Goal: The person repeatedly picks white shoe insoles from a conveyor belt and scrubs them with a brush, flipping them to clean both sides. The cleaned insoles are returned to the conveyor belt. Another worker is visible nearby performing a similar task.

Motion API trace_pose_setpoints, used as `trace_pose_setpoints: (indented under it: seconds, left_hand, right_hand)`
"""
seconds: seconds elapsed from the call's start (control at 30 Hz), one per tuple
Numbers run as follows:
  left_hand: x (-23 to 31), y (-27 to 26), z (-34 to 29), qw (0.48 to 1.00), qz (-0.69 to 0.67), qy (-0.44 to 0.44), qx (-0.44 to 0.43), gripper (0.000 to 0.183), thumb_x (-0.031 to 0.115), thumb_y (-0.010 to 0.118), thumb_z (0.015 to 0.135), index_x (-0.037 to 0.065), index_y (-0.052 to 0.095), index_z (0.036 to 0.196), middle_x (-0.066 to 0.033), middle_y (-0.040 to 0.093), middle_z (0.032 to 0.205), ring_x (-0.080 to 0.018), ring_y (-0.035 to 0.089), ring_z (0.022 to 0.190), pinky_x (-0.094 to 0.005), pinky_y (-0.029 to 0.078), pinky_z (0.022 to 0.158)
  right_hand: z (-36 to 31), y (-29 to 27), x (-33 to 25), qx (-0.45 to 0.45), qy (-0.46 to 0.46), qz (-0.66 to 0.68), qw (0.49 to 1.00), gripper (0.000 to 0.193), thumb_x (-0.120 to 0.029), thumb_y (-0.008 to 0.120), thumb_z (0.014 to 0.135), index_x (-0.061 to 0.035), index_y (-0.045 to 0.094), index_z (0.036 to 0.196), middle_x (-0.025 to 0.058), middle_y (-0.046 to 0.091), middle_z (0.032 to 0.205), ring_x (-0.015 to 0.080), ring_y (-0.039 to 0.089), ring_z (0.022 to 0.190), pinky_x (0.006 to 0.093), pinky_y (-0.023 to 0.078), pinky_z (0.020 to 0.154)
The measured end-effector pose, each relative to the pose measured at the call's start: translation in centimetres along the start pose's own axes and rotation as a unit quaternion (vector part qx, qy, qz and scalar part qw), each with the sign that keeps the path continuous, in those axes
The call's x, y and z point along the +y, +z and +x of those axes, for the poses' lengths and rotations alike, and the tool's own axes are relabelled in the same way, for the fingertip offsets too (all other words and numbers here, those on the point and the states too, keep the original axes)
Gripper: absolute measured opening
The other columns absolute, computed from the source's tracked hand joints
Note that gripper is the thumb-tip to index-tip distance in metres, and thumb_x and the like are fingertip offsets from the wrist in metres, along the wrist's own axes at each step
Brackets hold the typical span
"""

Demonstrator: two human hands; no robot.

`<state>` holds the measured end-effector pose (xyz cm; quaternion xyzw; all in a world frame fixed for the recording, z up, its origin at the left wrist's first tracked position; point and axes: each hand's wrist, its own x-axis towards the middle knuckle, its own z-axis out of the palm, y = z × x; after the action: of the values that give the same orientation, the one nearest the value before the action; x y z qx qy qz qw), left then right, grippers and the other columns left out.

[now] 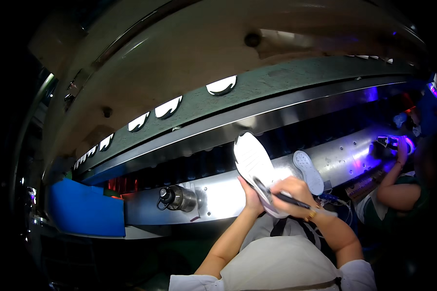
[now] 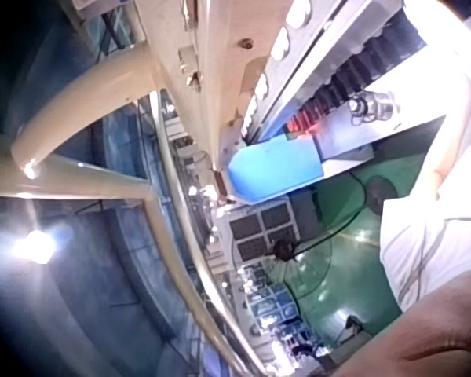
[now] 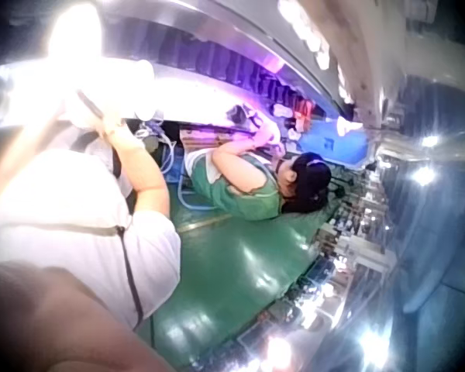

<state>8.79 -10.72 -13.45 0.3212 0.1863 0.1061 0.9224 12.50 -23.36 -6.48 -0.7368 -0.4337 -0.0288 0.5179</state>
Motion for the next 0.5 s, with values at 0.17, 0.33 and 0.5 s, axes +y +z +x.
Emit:
trace_pose_setpoints:
  seconds: [0.17, 0.33, 0.5]
  left_hand:
    - [0.8, -1.9, -1.0, 0.99, -0.033, -0.089, -0.102, 0.082, 0.07, 0.008, 0.074, 0.011, 0.026, 0.129, -0.0087, 0.041, 0.122, -0.0251, 0.042, 0.11, -0.0382, 0.035, 0.091]
    - [-0.2, 1.3, -2.1, 0.944, -0.09, -0.15, -0.279, 0.087, 0.073, 0.005, 0.071, 0.011, 0.026, 0.128, -0.0105, 0.042, 0.121, -0.0242, 0.045, 0.107, -0.0378, 0.038, 0.089]
    - [0.3, 2.2, -2.1, 0.953, -0.121, -0.127, -0.249, 0.088, 0.075, 0.01, 0.07, 0.01, 0.025, 0.128, -0.0122, 0.038, 0.123, -0.0253, 0.044, 0.108, -0.0373, 0.038, 0.09]
  right_hand:
    - [-2.6, -3.2, -0.3, -0.103, 0.116, 0.117, 0.981, 0.014, -0.009, 0.064, 0.061, -0.0021, 0.063, 0.073, 0.0116, 0.061, 0.073, 0.0181, 0.059, 0.067, 0.0255, 0.046, 0.062]
    - [2.9, -4.2, 0.4, 0.139, 0.028, 0.087, 0.986, 0.012, -0.004, 0.063, 0.065, 0.0002, 0.062, 0.076, 0.0087, 0.06, 0.073, 0.0133, 0.057, 0.061, 0.0218, 0.045, 0.053]
    - [1.4, -4.7, -1.5, -0.048, -0.039, 0.155, 0.986, 0.015, -0.003, 0.064, 0.062, -0.0003, 0.062, 0.077, 0.0114, 0.061, 0.076, 0.0164, 0.059, 0.069, 0.0251, 0.046, 0.064]
